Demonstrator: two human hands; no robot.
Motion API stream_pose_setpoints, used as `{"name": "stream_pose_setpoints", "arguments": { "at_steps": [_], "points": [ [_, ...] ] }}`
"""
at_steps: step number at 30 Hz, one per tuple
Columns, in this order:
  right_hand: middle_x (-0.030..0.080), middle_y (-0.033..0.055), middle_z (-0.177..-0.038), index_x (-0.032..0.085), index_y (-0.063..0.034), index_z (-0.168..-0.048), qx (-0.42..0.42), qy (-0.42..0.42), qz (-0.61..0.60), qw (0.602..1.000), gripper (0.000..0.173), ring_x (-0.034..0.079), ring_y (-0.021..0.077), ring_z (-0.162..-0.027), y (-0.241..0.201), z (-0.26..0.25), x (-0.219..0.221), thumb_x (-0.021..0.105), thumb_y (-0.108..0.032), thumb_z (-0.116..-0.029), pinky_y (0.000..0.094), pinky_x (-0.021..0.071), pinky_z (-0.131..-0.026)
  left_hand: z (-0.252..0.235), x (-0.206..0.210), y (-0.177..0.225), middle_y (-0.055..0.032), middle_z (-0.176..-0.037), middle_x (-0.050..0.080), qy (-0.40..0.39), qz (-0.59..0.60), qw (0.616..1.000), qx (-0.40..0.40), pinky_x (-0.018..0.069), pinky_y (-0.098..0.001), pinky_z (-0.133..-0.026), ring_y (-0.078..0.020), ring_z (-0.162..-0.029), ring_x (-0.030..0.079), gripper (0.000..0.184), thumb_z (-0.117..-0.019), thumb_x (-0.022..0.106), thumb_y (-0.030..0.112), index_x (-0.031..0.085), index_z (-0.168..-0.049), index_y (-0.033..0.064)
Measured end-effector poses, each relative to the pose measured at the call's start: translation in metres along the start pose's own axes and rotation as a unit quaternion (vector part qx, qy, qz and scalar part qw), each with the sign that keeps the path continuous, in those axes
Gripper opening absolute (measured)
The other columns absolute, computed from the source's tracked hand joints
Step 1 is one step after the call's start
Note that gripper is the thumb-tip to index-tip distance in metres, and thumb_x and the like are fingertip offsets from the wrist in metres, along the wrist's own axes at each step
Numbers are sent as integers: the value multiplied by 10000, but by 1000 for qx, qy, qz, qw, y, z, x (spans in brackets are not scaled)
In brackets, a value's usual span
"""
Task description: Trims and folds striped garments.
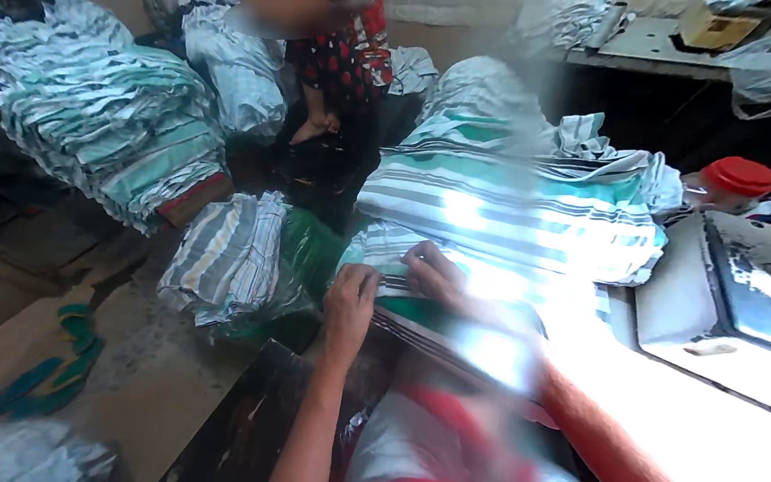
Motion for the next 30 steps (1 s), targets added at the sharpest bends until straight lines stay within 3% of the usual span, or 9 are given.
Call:
{"name": "stream_pose_setpoints", "arguments": {
  "at_steps": [3, 7, 10, 15, 19, 25, 30],
  "points": [
    [582, -54, -745, 588, -103, -1093, -15, -1, 37, 999, 263, 570, 39, -672, -2, 4, -1, 453, -329, -1084, 251, 487, -655, 0, 0, -4, -80, -890, 697, -10, 26, 1000, -3, 590, -288, -716, -126, -728, 674, 179, -1004, 636, 168, 739, -981, 24],
    [612, -9, -743, 634, -121, -1070, -22, -7, 161, 987, 390, 611, 127, -685, -3, 4, 5, 486, -481, -1053, 393, 510, -666, 0, 1, -6, -80, -815, 691, -8, 25, 1000, -2, 587, -308, -649, -142, -646, 664, 189, -1034, 581, 146, 709, -1005, 11],
    [641, 51, -767, 638, -102, -1067, -16, -14, 239, 971, 429, 654, 226, -724, -12, 5, 10, 479, -501, -1051, 488, 514, -674, 1, 2, -5, -91, -824, 685, -2, 5, 1000, 13, 587, -333, -661, -167, -663, 668, 189, -1034, 586, 155, 703, -1008, 9],
    [660, 117, -755, 640, -55, -1047, -48, -8, 349, 936, 426, 694, 328, -722, -30, 8, 19, 478, -449, -1062, 532, 534, -624, 1, 3, -1, -105, -864, 698, 7, -23, 999, 34, 590, -364, -677, -200, -713, 690, 177, -1020, 606, 150, 715, -1002, 11],
    [645, 100, -721, 645, -68, -1012, -77, 0, 355, 932, 392, 683, 307, -679, -28, 9, 19, 497, -429, -1059, 511, 523, -585, 2, 5, 0, -108, -868, 693, 21, -31, 999, 36, 588, -374, -673, -214, -726, 692, 156, -1010, 621, 141, 712, -988, 16],
    [649, 73, -746, 638, -98, -1056, -52, -24, 320, 946, 432, 676, 272, -708, -23, 7, 16, 470, -497, -1054, 503, 515, -624, 3, 5, -1, -101, -870, 691, 25, -11, 999, 26, 584, -343, -678, -190, -716, 683, 160, -1012, 621, 146, 714, -989, 18],
    [635, 53, -724, 659, -111, -1022, -56, -19, 279, 958, 389, 656, 236, -684, -16, 5, 11, 489, -459, -1057, 490, 498, -620, 2, 6, -3, -100, -851, 686, 21, 11, 1000, 20, 586, -349, -678, -185, -699, 677, 165, -1019, 610, 141, 713, -994, 15]
  ]
}}
Point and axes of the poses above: each hand's wrist, its own z-axis away from the middle knuckle, its own x-axis out of the palm, y = z × x, the point moved 4 cm from there along -z, towards the middle knuckle
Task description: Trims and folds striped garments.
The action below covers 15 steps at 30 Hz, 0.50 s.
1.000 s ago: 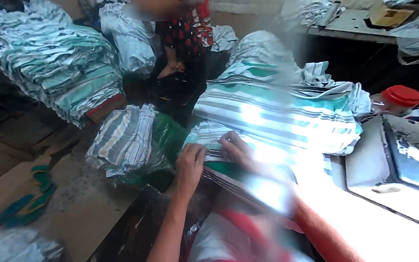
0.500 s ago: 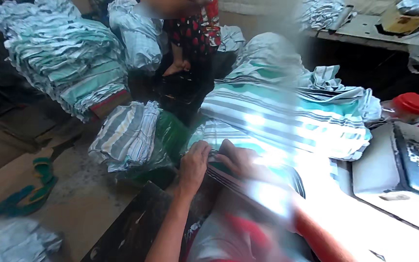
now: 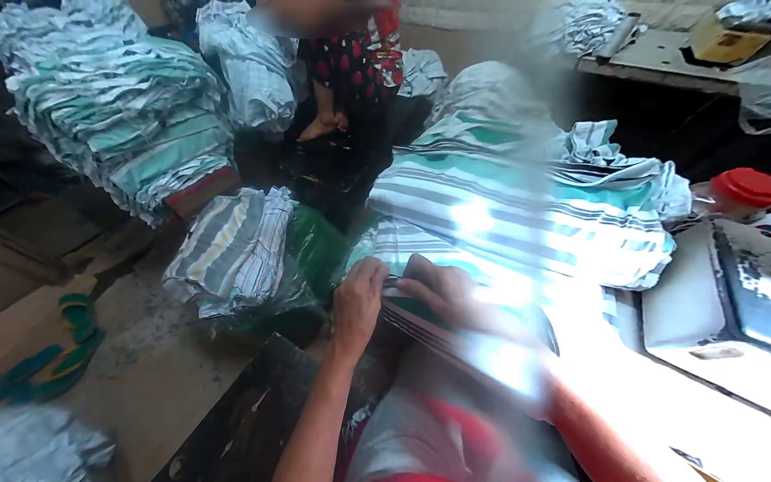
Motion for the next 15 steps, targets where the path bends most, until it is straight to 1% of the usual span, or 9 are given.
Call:
{"name": "stream_pose_setpoints", "arguments": {
  "at_steps": [3, 5, 6, 8, 9, 11, 13, 14, 15],
  "points": [
    [638, 22, -761, 654, -124, -1062, 27, -2, -74, 997, 431, 631, 180, -697, 6, 2, 1, 514, -530, -1030, 457, 507, -659, 1, -6, -7, -69, -834, 702, -31, 88, 994, -61, 595, -297, -686, -129, -707, 684, 208, -1056, 536, 137, 686, -1040, -6],
    [643, 1, -780, 652, -116, -1122, 38, 19, -139, 989, 509, 608, 138, -690, 2, 15, -1, 625, -593, -946, 417, 524, -661, 6, -19, -17, -75, -861, 708, -25, 139, 986, -92, 617, -316, -729, -131, -760, 702, 233, -1064, 496, 119, 663, -1076, -43],
    [623, -18, -754, 649, -107, -1142, 41, 39, -162, 985, 535, 571, 110, -656, -3, 26, -4, 680, -588, -910, 379, 508, -631, 9, -27, -25, -66, -850, 699, 4, 139, 986, -95, 609, -330, -758, -127, -775, 693, 252, -1065, 485, 127, 666, -1066, -48],
    [583, -11, -717, 644, -74, -1137, 45, 71, -176, 981, 413, 528, 102, -610, -16, 55, -11, 664, -451, -969, 337, 469, -580, 17, -44, -36, -29, -756, 651, 117, 105, 984, -88, 519, -398, -870, -121, -770, 637, 339, -1066, 460, 184, 691, -904, -4],
    [613, 14, -745, 651, -68, -1112, 50, 84, -169, 981, 325, 566, 113, -630, -23, 71, -15, 611, -376, -1017, 332, 485, -586, 19, -48, -34, -9, -724, 614, 165, 96, 979, -72, 433, -430, -964, -117, -787, 604, 382, -1075, 434, 222, 650, -820, 39],
    [629, 43, -747, 662, -56, -1049, 42, 124, -152, 980, 287, 603, 113, -629, -33, 97, -16, 511, -298, -1077, 304, 506, -572, 15, -45, -13, -8, -747, 628, 187, 77, 979, -17, 362, -433, -1030, -127, -860, 601, 423, -1073, 444, 289, 649, -771, 77],
    [667, 61, -797, 676, -35, -1040, 14, 151, -138, 979, 284, 651, 112, -685, -40, 119, -14, 489, -243, -1089, 276, 558, -636, 8, -25, 24, -78, -887, 712, 110, 52, 992, 41, 417, -471, -1019, -213, -975, 648, 363, -1033, 531, 305, 728, -882, 40],
    [681, 74, -837, 680, -27, -1033, -7, 164, -127, 978, 276, 665, 119, -732, -43, 127, -15, 496, -224, -1087, 265, 567, -684, 4, -8, 43, -106, -974, 732, 53, 49, 995, 69, 420, -512, -1025, -267, -1049, 648, 299, -991, 601, 292, 734, -981, 24],
    [684, 83, -865, 678, -25, -1026, -21, 173, -113, 978, 269, 671, 128, -763, -45, 135, -15, 504, -222, -1083, 262, 567, -709, 1, 12, 58, -107, -1087, 738, -18, 43, 995, 90, 384, -556, -1055, -306, -1150, 622, 333, -957, 660, 312, 708, -1128, 30]
  ]
}}
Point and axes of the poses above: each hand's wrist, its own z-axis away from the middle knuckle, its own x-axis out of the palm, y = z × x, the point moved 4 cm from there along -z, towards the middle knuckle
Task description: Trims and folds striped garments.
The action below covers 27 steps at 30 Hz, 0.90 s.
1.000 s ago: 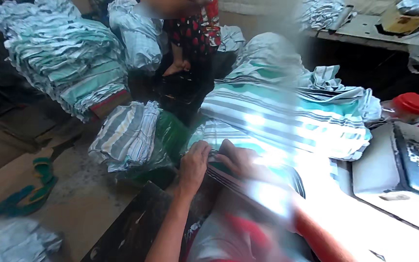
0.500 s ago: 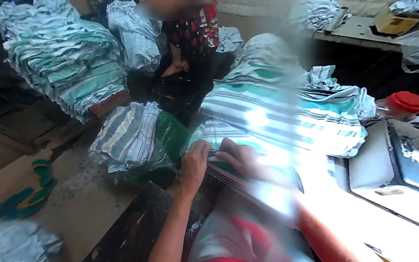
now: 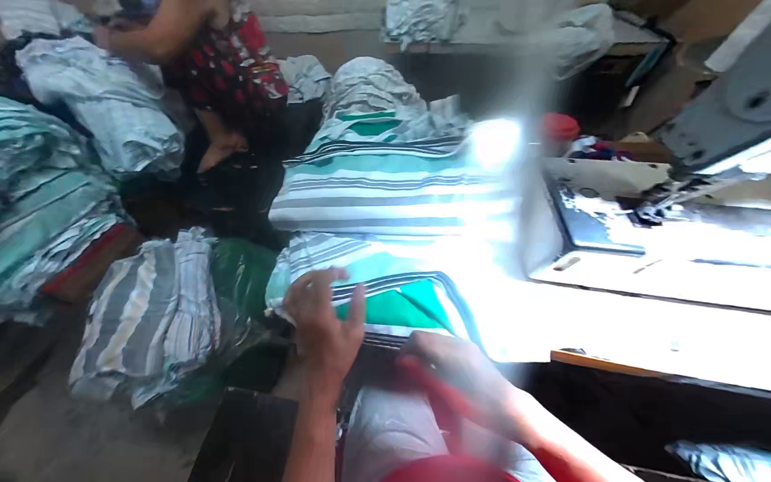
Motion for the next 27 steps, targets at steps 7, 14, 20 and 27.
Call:
{"name": "stream_pose_setpoints", "arguments": {
  "at_steps": [7, 14, 20, 27],
  "points": [
    [696, 78, -861, 687, -20, -1016, 37, 122, 72, 989, 210, 668, 79, -779, 8, 53, -49, 566, -188, -1047, 209, 558, -734, -38, 38, 6, -84, -1001, 743, -162, 11, 984, 76, 380, -618, -1051, -282, -1058, 671, 149, -959, 693, 186, 787, -1041, 107],
    [657, -71, -841, 655, -33, -1075, 162, 317, 88, 930, 222, 595, -79, -738, 25, 123, -97, 530, -215, -1055, 112, 515, -691, -62, -48, -38, -282, -1300, 622, -29, -176, 977, -114, 221, -752, -1072, -524, -1285, 497, 358, -1026, 569, 181, 635, -1329, 3],
    [659, -52, -893, 642, -2, -1074, 206, 344, 67, 914, 183, 595, -86, -779, 33, 133, -90, 586, -164, -1007, 95, 508, -724, -20, -22, -6, -218, -1119, 671, -54, -14, 992, -117, 549, -450, -858, -294, -1005, 668, 334, -1035, 574, 198, 599, -1256, -50],
    [697, 93, -871, 713, -38, -1014, 134, 242, 193, 941, 276, 665, 134, -721, 21, 85, -46, 684, -308, -969, 282, 558, -628, 9, 26, 40, -20, -818, 727, -198, 100, 966, -131, 615, -269, -674, -88, -717, 713, 239, -1044, 554, 171, 716, -1007, 0]
  ]
}}
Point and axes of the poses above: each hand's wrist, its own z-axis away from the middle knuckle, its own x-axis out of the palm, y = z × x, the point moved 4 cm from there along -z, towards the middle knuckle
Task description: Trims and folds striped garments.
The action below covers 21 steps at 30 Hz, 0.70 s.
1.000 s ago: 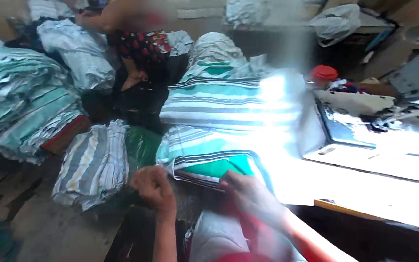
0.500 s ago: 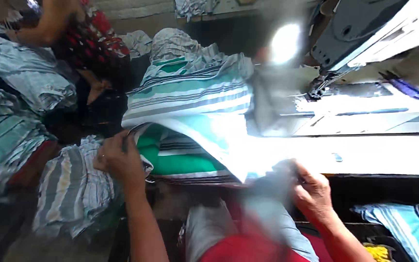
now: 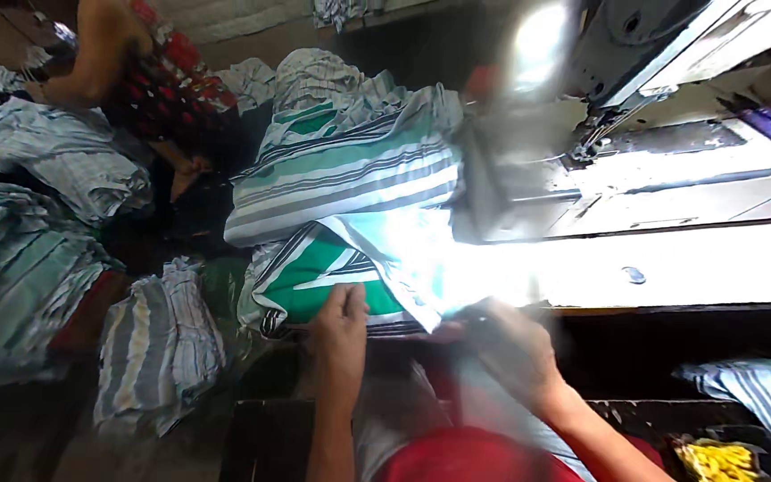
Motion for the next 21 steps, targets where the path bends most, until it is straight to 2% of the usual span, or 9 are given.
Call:
{"name": "stream_pose_setpoints", "arguments": {
  "at_steps": [2, 3, 8, 10, 11, 13, 16, 18, 21],
  "points": [
    [686, 92, -864, 700, -61, -1034, -30, 1, 31, 999, 375, 657, 172, -684, -11, -2, 17, 707, -422, -934, 320, 529, -557, 5, 11, 5, 3, -759, 707, -28, 20, 999, -14, 605, -249, -619, -72, -662, 695, 284, -1066, 528, 202, 714, -951, 21],
    [681, 93, -871, 695, -62, -1049, -35, -1, 33, 999, 386, 648, 177, -681, -15, -6, 22, 715, -426, -921, 326, 516, -550, 7, 15, 6, 4, -744, 701, -43, 34, 998, -25, 598, -244, -600, -70, -644, 688, 308, -1076, 511, 212, 711, -935, 25],
    [697, 92, -869, 721, -41, -1017, -20, 5, -4, 1000, 222, 664, 178, -688, -11, -49, 25, 653, -249, -977, 347, 529, -561, 21, 35, 5, -28, -743, 708, -145, 73, 983, -81, 586, -273, -576, -95, -608, 675, 314, -1075, 514, 217, 724, -960, 15],
    [685, 106, -976, 713, -62, -1097, 20, -83, 2, 996, 297, 677, 237, -760, 4, -70, 38, 668, -325, -967, 444, 541, -611, 25, 42, 7, -34, -706, 692, -146, 122, 978, -90, 545, -244, -511, -81, -548, 637, 251, -1050, 563, 167, 721, -975, -13],
    [675, 116, -1053, 703, -79, -1138, 52, -156, 0, 986, 326, 683, 270, -836, 13, -79, 46, 683, -353, -963, 504, 554, -683, 26, 45, 8, -36, -690, 691, -142, 156, 973, -97, 532, -234, -488, -77, -524, 624, 224, -1038, 588, 145, 721, -993, -30],
    [661, 93, -1040, 718, -104, -1057, 82, -239, -25, 967, 224, 668, 266, -892, 25, -94, 60, 698, -299, -950, 531, 537, -756, 27, 48, 9, -41, -674, 687, -132, 209, 962, -113, 508, -223, -453, -76, -493, 603, 192, -1022, 616, 115, 715, -1017, -49],
    [642, 34, -922, 723, -118, -941, 45, -203, -110, 972, 118, 630, 172, -805, 23, -116, 56, 689, -231, -933, 437, 522, -710, 22, 46, 11, -47, -672, 666, -116, 238, 958, -110, 506, -230, -430, -83, -471, 584, 189, -1018, 613, 100, 692, -1039, -69],
    [635, 9, -928, 710, -114, -958, 34, -176, -177, 968, 87, 588, 97, -723, 18, -129, 47, 692, -199, -950, 317, 514, -658, 16, 41, 11, -39, -694, 655, -86, 209, 971, -82, 505, -228, -456, -71, -495, 570, 201, -1021, 611, 120, 696, -1030, -62],
    [637, 5, -909, 706, -94, -969, 30, -153, -237, 959, 81, 545, 65, -657, 15, -148, 41, 681, -169, -955, 250, 476, -598, 1, 30, 10, -59, -860, 658, -18, 103, 995, 3, 545, -211, -668, -64, -726, 620, 221, -1005, 626, 155, 754, -967, -21]
  ]
}}
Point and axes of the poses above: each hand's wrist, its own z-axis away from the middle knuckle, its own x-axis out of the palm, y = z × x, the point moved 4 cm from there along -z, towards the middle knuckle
